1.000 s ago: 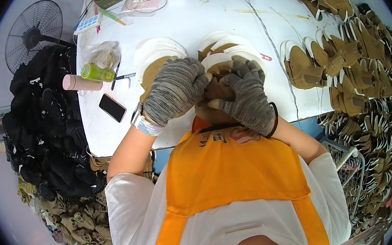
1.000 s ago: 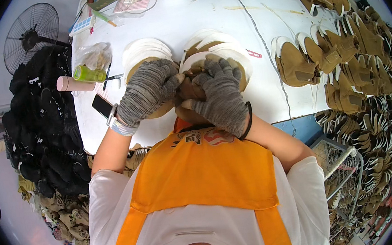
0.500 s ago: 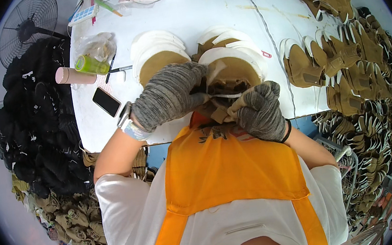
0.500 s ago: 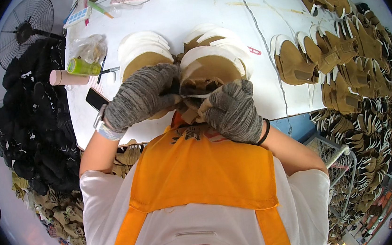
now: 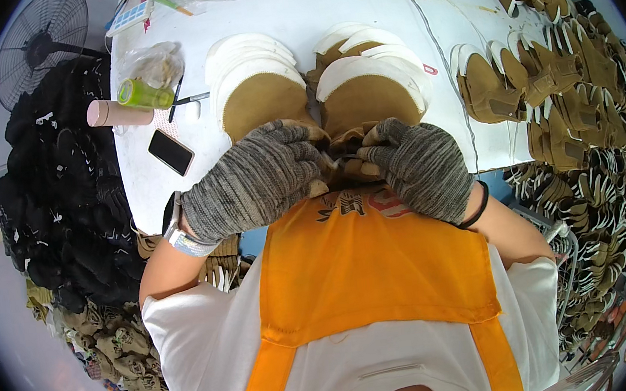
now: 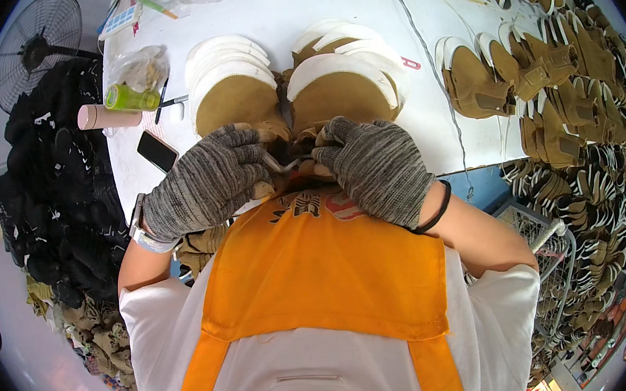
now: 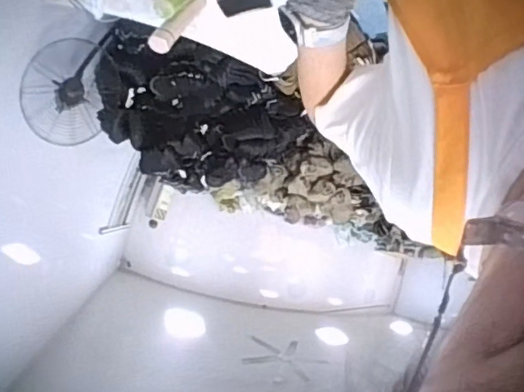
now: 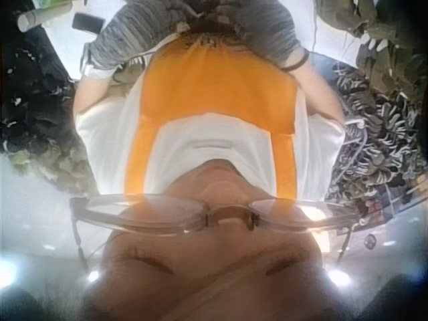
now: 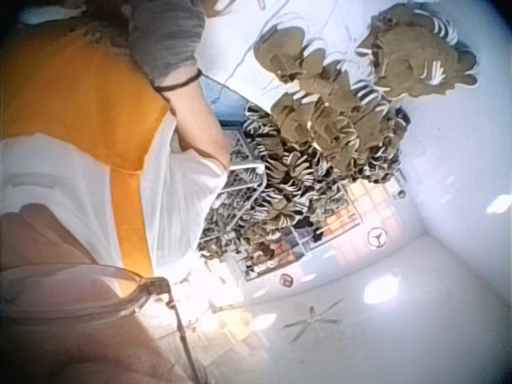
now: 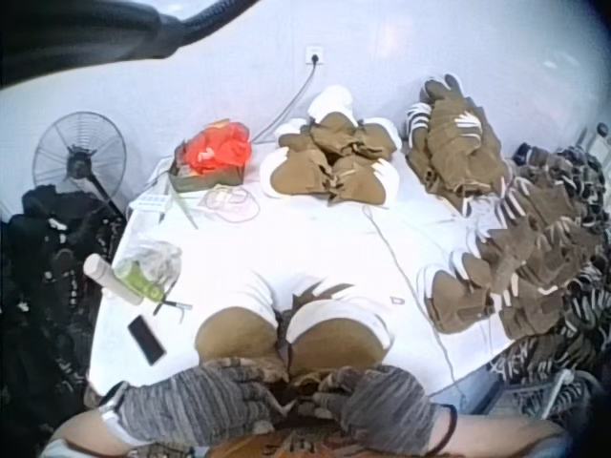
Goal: The person organizes shoe components on a table, trims excess threads from a stack of shoe uppers using a pair of snips, and stacks the completed components together.
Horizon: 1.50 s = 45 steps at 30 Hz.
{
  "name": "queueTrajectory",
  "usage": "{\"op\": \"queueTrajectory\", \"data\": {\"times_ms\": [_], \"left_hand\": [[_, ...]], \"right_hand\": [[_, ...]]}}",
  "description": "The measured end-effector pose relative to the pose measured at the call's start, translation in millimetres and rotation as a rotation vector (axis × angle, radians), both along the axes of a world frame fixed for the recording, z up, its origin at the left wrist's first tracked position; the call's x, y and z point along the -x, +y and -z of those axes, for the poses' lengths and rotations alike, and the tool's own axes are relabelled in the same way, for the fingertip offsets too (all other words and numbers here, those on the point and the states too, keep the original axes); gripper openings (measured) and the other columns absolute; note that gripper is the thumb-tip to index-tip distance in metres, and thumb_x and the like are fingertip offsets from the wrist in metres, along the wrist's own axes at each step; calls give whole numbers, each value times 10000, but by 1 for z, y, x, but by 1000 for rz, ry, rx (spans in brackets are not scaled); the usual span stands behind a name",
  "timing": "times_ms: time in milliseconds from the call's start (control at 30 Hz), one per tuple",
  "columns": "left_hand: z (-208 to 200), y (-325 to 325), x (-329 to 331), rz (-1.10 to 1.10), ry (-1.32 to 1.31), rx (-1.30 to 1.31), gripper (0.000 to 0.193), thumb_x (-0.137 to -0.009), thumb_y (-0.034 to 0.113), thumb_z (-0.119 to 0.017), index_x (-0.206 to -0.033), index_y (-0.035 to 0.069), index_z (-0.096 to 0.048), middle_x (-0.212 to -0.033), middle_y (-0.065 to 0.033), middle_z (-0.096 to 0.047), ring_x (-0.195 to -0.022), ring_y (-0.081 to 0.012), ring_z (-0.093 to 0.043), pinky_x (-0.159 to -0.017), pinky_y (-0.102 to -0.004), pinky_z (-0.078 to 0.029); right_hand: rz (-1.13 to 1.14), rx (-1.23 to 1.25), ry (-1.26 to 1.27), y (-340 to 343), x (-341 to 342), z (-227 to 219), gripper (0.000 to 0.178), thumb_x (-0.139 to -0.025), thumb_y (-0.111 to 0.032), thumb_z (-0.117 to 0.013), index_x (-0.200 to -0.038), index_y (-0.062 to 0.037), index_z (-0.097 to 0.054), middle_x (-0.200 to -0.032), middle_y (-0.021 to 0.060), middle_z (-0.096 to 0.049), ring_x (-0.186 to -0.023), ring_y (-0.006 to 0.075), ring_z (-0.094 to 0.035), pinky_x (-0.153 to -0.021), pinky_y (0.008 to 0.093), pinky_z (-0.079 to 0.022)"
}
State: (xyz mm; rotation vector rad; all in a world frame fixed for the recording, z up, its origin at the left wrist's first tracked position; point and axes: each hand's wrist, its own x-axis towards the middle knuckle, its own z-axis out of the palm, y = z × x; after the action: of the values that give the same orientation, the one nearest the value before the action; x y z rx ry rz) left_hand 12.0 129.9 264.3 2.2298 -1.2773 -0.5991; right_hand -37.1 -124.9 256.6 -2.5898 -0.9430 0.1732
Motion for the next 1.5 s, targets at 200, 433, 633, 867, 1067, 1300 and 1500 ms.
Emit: {"op": "queueTrajectory", "data": {"times_ms": [200, 433, 633, 867, 1067, 1300, 1500], "left_hand": [[20, -10, 13, -98, -333, -59, 282, -855, 289, -606, -1059, 103, -662, -1122, -85, -624, -1173, -261, -501, -1032, -390, -344], [44, -8, 27, -117, -333, 113, 309, -824, 336, -633, -1012, 97, -681, -1123, -82, -605, -1251, -262, -446, -1121, -433, -235], [68, -5, 48, -264, -393, 173, 260, -794, 333, -655, -990, 169, -697, -1145, -31, -549, -1231, -253, -428, -1128, -465, -194], [83, -13, 39, -192, -437, 26, 279, -826, 328, -612, -951, 92, -693, -1150, -67, -558, -1198, -260, -448, -1124, -436, -220], [96, -13, 43, -163, -382, 146, 300, -838, 315, -593, -941, 51, -692, -1130, -97, -572, -1160, -258, -469, -1115, -419, -234], [88, -3, 40, -107, -293, 332, 249, -806, 289, -624, -914, 72, -683, -1031, -59, -599, -1076, -244, -508, -1079, -442, -263], [88, 5, 35, -228, -303, 439, 242, -777, 297, -659, -926, 108, -690, -1030, -55, -593, -1064, -246, -509, -1073, -442, -255]], "right_hand": [[23, 355, 239, 24, 2, -25, 327, -768, -293, -678, -1003, -67, -660, -952, 123, -630, -811, 277, -640, -645, 345, -517], [-180, 710, 289, 50, 4, -12, 321, -759, -334, -664, -962, -86, -661, -950, 87, -628, -853, 251, -612, -748, 382, -464], [-117, 431, -130, 40, 19, -3, 368, -686, -292, -674, -1009, -115, -662, -930, 63, -605, -879, 226, -590, -814, 381, -418], [-64, 757, 12, 43, 26, -9, 223, -806, -179, -562, -1001, -107, -642, -988, 75, -623, -891, 209, -607, -792, 425, -403], [13, 872, 201, 58, 30, 6, 253, -764, -227, -627, -969, -80, -639, -782, 67, -640, -743, 225, -625, -775, 420, -397], [44, 514, 473, 57, 22, -4, 215, -815, -248, -610, -887, -52, -657, -780, 104, -666, -681, 253, -637, -629, 385, -458], [113, 78, 533, 6, -5, 67, 218, -904, -249, -565, -934, -44, -632, -738, 77, -608, -634, 203, -586, -619, 296, -506]]}}
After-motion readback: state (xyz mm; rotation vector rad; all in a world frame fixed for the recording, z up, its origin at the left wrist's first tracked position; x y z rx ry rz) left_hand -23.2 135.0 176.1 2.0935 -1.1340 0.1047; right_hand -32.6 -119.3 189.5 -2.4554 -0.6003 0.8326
